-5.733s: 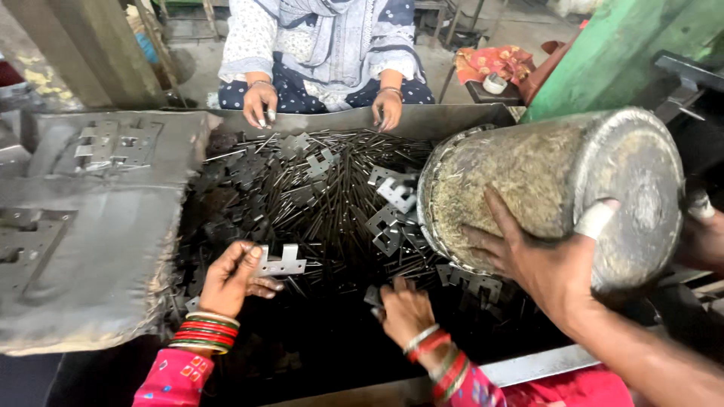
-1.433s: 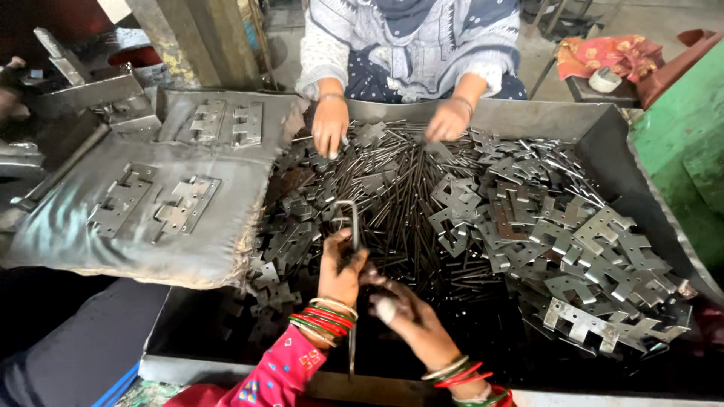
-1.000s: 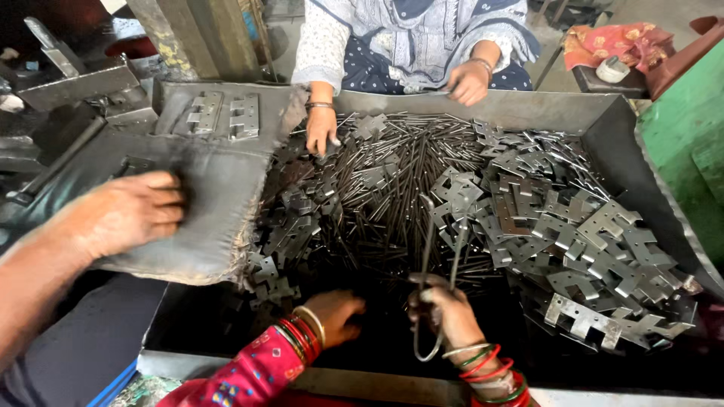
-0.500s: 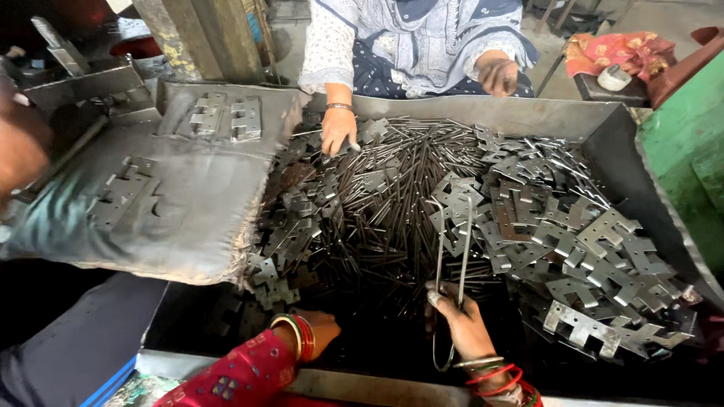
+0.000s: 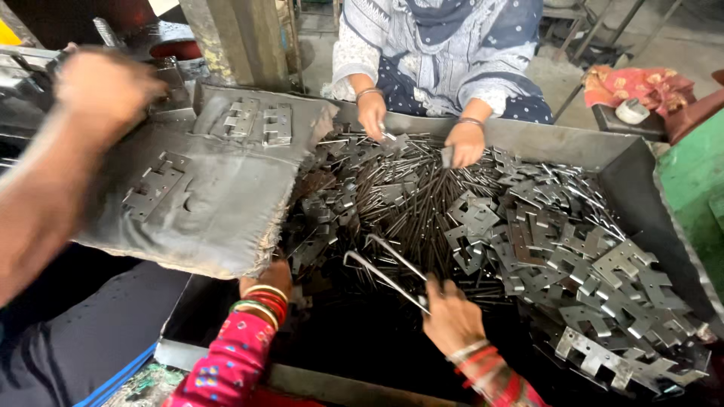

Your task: The person sorts metal components from a bin, handling small metal plates and rods and placing them into different stacks on a work surface.

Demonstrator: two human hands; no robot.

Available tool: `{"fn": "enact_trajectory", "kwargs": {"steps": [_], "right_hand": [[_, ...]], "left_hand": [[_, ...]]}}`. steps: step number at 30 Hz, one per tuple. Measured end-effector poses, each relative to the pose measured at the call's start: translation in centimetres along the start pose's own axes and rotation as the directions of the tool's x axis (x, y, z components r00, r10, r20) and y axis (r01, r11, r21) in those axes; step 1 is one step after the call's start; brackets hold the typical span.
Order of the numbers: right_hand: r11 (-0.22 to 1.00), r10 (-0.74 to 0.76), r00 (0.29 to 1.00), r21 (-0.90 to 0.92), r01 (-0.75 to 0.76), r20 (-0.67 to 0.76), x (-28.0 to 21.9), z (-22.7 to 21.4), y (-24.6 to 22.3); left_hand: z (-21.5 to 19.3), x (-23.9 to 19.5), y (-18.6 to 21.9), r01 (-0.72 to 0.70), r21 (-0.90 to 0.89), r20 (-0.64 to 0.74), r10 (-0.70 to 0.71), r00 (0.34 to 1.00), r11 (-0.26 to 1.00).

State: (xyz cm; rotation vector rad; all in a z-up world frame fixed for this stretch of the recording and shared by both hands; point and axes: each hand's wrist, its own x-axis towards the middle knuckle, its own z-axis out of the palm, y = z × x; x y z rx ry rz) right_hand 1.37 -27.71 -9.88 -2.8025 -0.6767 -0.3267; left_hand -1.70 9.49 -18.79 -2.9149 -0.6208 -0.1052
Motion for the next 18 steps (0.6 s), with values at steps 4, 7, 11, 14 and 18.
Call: {"fn": "enact_trajectory", "kwargs": {"steps": [4,7,11,14,18], "right_hand": [[0.923,-0.026,0.958,-0.362,0.133,0.286,4.2,3.4,-3.7],[0.872,0.239,0.887,-0.489,-0.018,0.394,7.9,7.0,-6.7],[0.954,0.083,0.883,-0.293,0.063,0.462,7.2,7.7,-2.6],[0.921,0.023,0.844,-0.340,0.191,0.536,3.5,5.6,0.3],[0.868,0.081,0.815,-0.443,0.226,0.574,2.3,1.7,1.7]], "left_hand": [[-2.4,-1.2,3.3,-0.029,-0.167,0.341,0.085,0.936,0.985],[-2.8,-1.3,5.6,-0.180,-0.259,0.342,0.265,0.901,0.949],[1.3,-1.6,6.9,-0.333,-0.180,0.160,0.361,0.919,0.926],[3.3,-1.8,6.2,-0.227,-0.202,0.241,0.273,0.931,0.953],[1.7,-1.2,4.8,-0.277,-0.274,0.293,0.354,0.888,0.921]]}}
